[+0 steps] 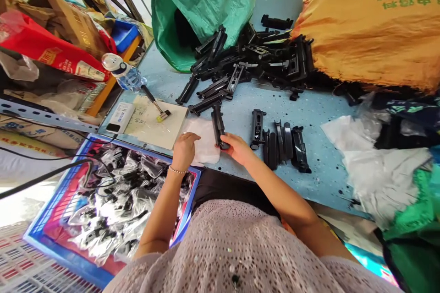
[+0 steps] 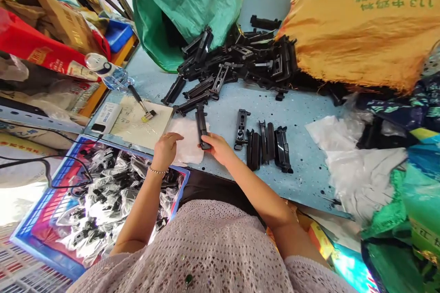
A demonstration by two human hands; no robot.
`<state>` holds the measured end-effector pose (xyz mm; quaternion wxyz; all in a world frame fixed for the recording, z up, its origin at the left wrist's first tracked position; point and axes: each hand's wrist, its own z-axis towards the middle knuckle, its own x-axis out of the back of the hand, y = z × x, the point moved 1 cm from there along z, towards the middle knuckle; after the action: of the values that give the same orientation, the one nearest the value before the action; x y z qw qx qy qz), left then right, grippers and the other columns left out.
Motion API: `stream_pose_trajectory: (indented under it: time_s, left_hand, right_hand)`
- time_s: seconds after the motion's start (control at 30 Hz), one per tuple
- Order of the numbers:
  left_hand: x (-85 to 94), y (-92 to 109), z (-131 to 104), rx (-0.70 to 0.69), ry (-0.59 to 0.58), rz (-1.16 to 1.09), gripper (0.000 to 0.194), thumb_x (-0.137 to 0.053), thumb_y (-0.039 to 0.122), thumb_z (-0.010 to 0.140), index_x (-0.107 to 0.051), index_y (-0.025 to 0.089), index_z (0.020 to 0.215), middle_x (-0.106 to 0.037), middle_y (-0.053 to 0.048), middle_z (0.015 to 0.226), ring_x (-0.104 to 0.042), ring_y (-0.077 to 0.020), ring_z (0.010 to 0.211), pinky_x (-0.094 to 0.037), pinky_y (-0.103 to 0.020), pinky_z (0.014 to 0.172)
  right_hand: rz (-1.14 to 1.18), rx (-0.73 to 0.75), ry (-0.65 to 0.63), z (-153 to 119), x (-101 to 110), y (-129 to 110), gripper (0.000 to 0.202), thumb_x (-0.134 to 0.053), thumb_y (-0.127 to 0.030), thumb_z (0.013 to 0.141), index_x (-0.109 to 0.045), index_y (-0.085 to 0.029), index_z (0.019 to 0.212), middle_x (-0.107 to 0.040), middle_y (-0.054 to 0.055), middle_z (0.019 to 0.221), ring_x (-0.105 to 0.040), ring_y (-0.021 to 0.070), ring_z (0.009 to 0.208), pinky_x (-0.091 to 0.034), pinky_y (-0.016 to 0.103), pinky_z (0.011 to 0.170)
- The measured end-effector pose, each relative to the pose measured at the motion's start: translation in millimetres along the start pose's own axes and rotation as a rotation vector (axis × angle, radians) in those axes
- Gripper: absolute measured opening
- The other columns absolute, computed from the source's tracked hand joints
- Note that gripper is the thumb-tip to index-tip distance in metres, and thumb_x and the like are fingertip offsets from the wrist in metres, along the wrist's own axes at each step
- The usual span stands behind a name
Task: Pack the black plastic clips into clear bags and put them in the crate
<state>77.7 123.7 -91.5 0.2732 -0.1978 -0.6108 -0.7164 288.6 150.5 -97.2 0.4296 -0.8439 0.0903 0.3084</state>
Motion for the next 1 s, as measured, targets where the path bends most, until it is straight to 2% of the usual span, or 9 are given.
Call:
stream_pose_trajectory:
  time_s: [0.1, 0.2, 0.33, 0.5, 0.63, 0.73, 0.8, 0.9, 1.0]
  left_hand:
    - [6.7, -2.3, 0.9, -0.046, -0.068, 0.116, 0.038, -0.047, 0.011, 0.089, -0.074, 0.018, 0.114, -0.071, -0.012, 0.118, -0.067, -0.0251, 0.109, -0.053, -0.043, 0.101]
    - [7.5, -5.2, 3.9, -0.026, -0.053, 0.101, 0.043, -0.049, 0.012, 0.089, -0.067, 0.017, 0.127, -0.066, -0.014, 0.127, -0.068, -0.0208, 0.098, -0.058, -0.038, 0.092]
    - [15.6, -10.4, 1.2, -0.033, 0.036, 0.206, 0.05, -0.046, 0.01, 0.091, -0.06, 0.017, 0.138, -0.062, -0.017, 0.133, -0.067, -0.0226, 0.108, -0.056, -0.041, 0.1]
    - [14.1, 3.5, -21.2, -0.199, -0.039, 0.271, 0.056, -0.038, 0.003, 0.092, -0.06, 0.017, 0.141, -0.061, -0.018, 0.141, -0.059, -0.0293, 0.13, -0.048, -0.052, 0.113]
    - [-8.7, 29.6, -47.3, -0.432, -0.183, 0.08, 0.063, -0.036, 0.003, 0.095, -0.046, 0.024, 0.153, -0.059, -0.015, 0.146, -0.064, -0.0252, 0.125, -0.057, -0.047, 0.105]
    - [-22.6, 40.4, -56.4, -0.474, -0.229, -0.021, 0.066, -0.04, 0.005, 0.095, -0.037, 0.024, 0.158, -0.056, -0.017, 0.148, -0.059, -0.0256, 0.133, -0.056, -0.048, 0.107]
    - [-21.5, 48.4, -57.7, -0.473, -0.277, -0.063, 0.066, -0.047, 0.008, 0.093, -0.039, 0.021, 0.157, -0.056, -0.018, 0.147, -0.057, -0.0272, 0.136, -0.055, -0.05, 0.109]
    - [9.3, 68.3, -60.3, -0.404, -0.355, -0.095, 0.054, -0.057, 0.017, 0.093, -0.054, 0.023, 0.146, -0.064, -0.014, 0.138, -0.064, -0.0258, 0.128, -0.056, -0.048, 0.108]
    - [68.0, 79.5, -67.6, -0.217, -0.448, -0.126, 0.048, -0.068, 0.026, 0.09, -0.064, 0.028, 0.137, -0.07, -0.012, 0.128, -0.07, -0.026, 0.115, -0.06, -0.044, 0.099]
  right_hand:
    - [-0.069, 0.028, -0.098, -24.4, 5.2, -3.8, 0.029, -0.081, -0.04, 0.078, -0.07, -0.02, 0.097, -0.076, 0.001, 0.091, -0.071, 0.0139, 0.074, -0.058, 0.024, 0.07]
    - [-0.076, -0.18, -0.229, -40.9, 10.1, 2.7, 0.033, -0.08, -0.042, 0.079, -0.07, -0.015, 0.097, -0.077, 0.008, 0.087, -0.072, 0.0168, 0.068, -0.058, 0.025, 0.058]
    - [0.097, -0.448, -0.16, -34.9, 18.2, 23.6, 0.028, -0.075, -0.037, 0.084, -0.066, -0.013, 0.094, -0.076, 0.011, 0.08, -0.069, 0.0143, 0.06, -0.057, 0.021, 0.052]
    - [0.235, -0.557, -0.208, -15.6, 11.4, 32.8, 0.026, -0.064, -0.035, 0.092, -0.065, -0.012, 0.103, -0.077, 0.01, 0.085, -0.064, 0.0102, 0.055, -0.055, 0.017, 0.048]
    - [0.133, -0.307, -0.073, -8.6, 6.4, 30.2, 0.027, -0.069, -0.042, 0.089, -0.062, -0.017, 0.098, -0.071, 0.002, 0.077, -0.06, 0.0097, 0.055, -0.055, 0.019, 0.051]
    - [-0.333, -0.021, 0.072, -22.6, 9.7, 29.7, 0.045, -0.078, -0.043, 0.082, -0.057, -0.022, 0.116, -0.069, -0.002, 0.083, -0.067, 0.0149, 0.068, -0.06, 0.027, 0.062]
    - [-0.6, 0.115, 0.042, -41.1, 9.4, 28.2, 0.06, -0.079, -0.042, 0.082, -0.051, -0.025, 0.133, -0.071, 0.003, 0.104, -0.07, 0.0188, 0.087, -0.062, 0.036, 0.079]
    - [-0.655, 0.15, -0.241, -70.3, 3.0, 18.2, 0.068, -0.076, -0.041, 0.085, -0.047, -0.027, 0.144, -0.065, 0.008, 0.131, -0.068, 0.021, 0.11, -0.057, 0.041, 0.099]
    - [-0.576, 0.036, -0.448, -83.8, -1.4, -0.6, 0.061, -0.074, -0.042, 0.087, -0.053, -0.027, 0.142, -0.067, 0.01, 0.132, -0.071, 0.0211, 0.107, -0.058, 0.042, 0.098]
